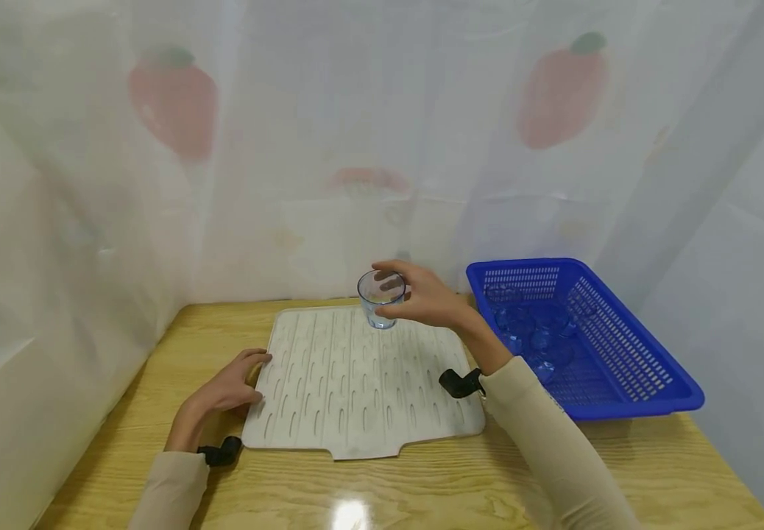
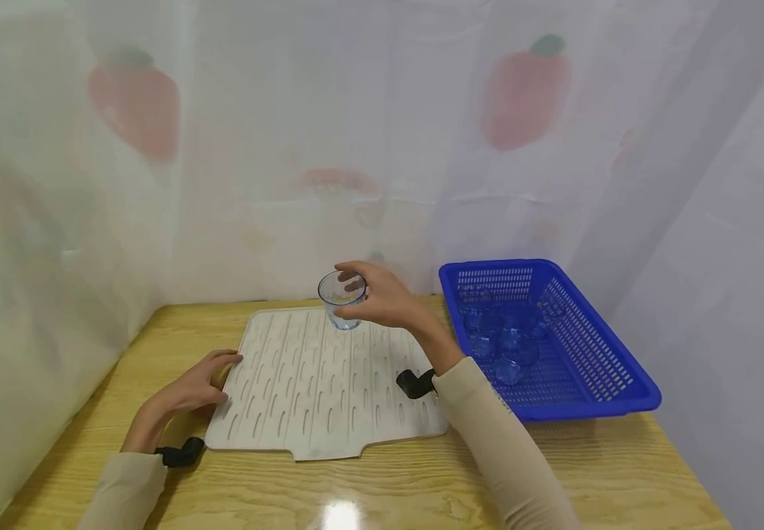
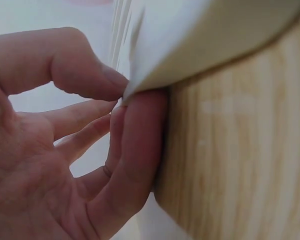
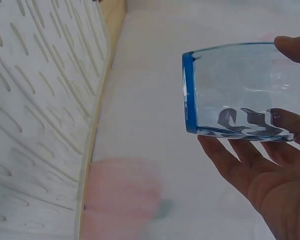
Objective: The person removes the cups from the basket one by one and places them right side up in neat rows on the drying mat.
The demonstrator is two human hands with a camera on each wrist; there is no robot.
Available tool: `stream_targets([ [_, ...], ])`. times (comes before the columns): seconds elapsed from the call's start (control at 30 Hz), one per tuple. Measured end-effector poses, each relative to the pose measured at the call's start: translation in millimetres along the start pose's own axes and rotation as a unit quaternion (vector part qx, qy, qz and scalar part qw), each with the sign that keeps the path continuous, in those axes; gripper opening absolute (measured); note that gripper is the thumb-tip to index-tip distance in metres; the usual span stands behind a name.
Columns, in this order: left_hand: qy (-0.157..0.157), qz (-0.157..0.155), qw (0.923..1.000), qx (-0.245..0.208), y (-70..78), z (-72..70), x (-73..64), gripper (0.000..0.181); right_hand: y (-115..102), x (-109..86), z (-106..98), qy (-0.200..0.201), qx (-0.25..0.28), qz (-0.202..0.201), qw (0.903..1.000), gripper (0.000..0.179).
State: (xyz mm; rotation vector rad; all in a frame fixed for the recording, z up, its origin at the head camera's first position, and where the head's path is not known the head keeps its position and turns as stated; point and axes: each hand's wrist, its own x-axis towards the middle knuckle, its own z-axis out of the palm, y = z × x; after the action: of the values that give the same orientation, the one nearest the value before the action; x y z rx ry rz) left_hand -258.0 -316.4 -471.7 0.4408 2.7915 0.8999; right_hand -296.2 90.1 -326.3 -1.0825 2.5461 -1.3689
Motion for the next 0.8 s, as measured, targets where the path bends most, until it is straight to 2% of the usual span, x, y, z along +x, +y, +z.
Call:
stream_targets([
  [0.1, -0.002, -0.002, 1.0, 0.003, 0.2, -1.1, -0.3, 0.084, 1, 8.5, 7, 0.011, -0.002, 0.003, 0.9999, 0.075],
  [0.37, -0.001, -0.008, 0.9998, 0.016, 0.8, -1.7, 0.8, 0.082, 8, 29.9, 27, 0.041, 0.035, 0.01, 0.9985, 0.075],
  [0.53, 0.005, -0.005, 0.9996, 0.027, 2.2, -1.7, 1.4, 0.082, 12, 43.5, 40, 0.035, 0.043, 0.021, 0.9982, 0.075],
  [0.8, -0.004, -0.007, 0.9998, 0.018, 3.6, -0.7, -0.1, 0.082, 9, 59.6, 64, 0.019, 0.053, 0.049, 0.9972, 0.076],
])
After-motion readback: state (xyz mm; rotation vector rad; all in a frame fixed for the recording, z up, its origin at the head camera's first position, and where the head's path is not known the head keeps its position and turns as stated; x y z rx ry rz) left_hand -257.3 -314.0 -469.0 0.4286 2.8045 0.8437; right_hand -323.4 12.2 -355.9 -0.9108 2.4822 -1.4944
